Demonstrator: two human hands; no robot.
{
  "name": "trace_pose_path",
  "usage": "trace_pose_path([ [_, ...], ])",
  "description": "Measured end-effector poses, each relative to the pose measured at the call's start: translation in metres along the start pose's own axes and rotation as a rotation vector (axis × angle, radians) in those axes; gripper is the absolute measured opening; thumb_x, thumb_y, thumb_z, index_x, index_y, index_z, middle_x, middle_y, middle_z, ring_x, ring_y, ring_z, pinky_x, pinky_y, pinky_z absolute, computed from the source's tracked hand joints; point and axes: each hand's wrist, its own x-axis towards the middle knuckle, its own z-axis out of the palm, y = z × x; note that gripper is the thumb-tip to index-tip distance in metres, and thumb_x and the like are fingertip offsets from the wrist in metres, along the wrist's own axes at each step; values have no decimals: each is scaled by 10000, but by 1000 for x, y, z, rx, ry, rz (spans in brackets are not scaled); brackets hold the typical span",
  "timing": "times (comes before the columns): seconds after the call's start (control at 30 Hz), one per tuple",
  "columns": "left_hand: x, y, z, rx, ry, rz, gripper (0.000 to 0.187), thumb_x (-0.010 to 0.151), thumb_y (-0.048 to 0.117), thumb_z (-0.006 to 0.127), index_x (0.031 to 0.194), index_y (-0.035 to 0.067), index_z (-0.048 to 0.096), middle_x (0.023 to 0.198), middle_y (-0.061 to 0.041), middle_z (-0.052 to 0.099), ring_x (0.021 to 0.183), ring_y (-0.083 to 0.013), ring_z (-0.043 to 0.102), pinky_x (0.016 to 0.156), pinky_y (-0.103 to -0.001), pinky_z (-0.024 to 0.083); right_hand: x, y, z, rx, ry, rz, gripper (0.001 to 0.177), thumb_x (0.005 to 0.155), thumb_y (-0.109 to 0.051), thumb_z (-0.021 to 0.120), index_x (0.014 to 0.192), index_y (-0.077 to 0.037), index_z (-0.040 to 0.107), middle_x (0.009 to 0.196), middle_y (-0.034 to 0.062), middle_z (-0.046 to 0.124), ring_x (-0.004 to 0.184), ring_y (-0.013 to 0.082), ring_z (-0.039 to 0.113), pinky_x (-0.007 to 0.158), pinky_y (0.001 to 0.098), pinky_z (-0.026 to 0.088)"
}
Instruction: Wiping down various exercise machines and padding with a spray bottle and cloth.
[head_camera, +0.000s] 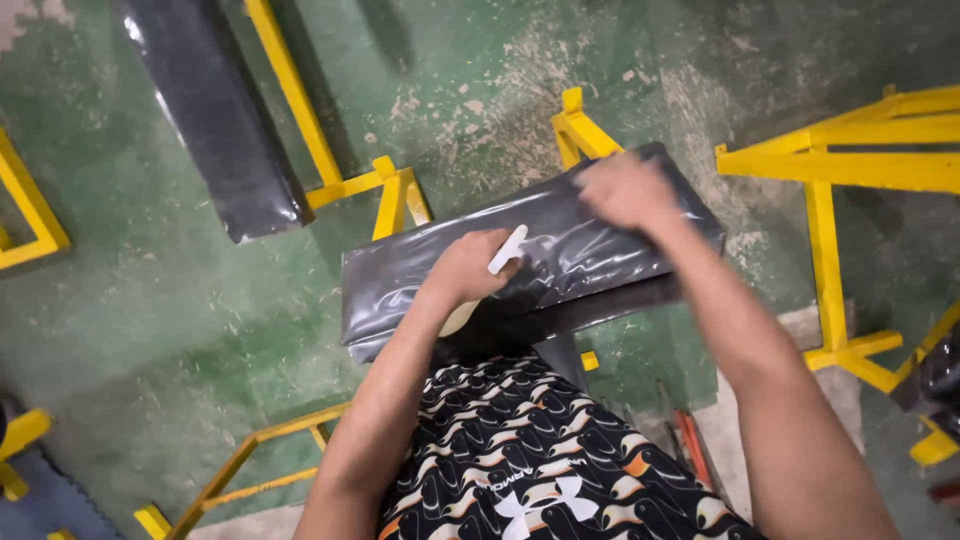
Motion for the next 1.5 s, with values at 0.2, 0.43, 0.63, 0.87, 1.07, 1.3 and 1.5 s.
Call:
trace_pose_path([
  [0.2,26,15,6,61,-74,20,273,834,307,709,945,63,659,889,-216,719,876,-441,676,764,-540,529,76,65,71,-77,173,404,585,931,-509,537,1297,-72,671,1408,319,560,1272,542,523,1005,682,403],
  [0.43,37,20,13,-22,-81,101,261,867,289,667,1033,87,664,863,-229,706,837,-444,683,746,-527,538,-6,-52,53,90,420,-250,373,719,-348,634,1038,-224,781,1095,90,721,1061,332,638,839,484,536],
  [0.63,41,26,5,15,-189,136,184,832,230,676,879,55,646,811,-219,691,811,-442,668,708,-527,516,-8,48,20,45,256,129,384,874,-469,637,1211,-300,709,1303,97,664,1243,369,586,959,581,485],
  [0.87,43,52,11,43,-266,161,172,812,201,680,881,48,638,809,-211,687,791,-439,666,702,-523,513,25,88,69,569,173,499,600,932,-534,609,1411,-173,582,1369,200,640,1260,424,621,1042,542,503],
  [1.07,43,63,19,34,-291,190,185,795,184,695,903,51,626,816,-202,690,807,-439,669,704,-518,518,-81,-27,70,55,693,548,524,890,-442,637,1296,-112,662,1395,275,560,1302,506,497,1099,636,366],
  [1.3,36,72,28,162,-265,218,180,805,183,695,913,61,619,871,-197,683,837,-455,653,727,-547,509,-78,21,104,442,957,526,380,960,-370,622,1230,-111,691,1378,138,580,1423,408,468,1213,597,354],
  [1.5,27,86,39,157,-227,273,203,837,226,687,925,57,618,886,-195,677,846,-452,655,735,-538,522,-70,-46,109,602,1279,795,512,1005,-282,631,1465,-75,544,1618,275,311,1503,532,282,1230,672,225],
])
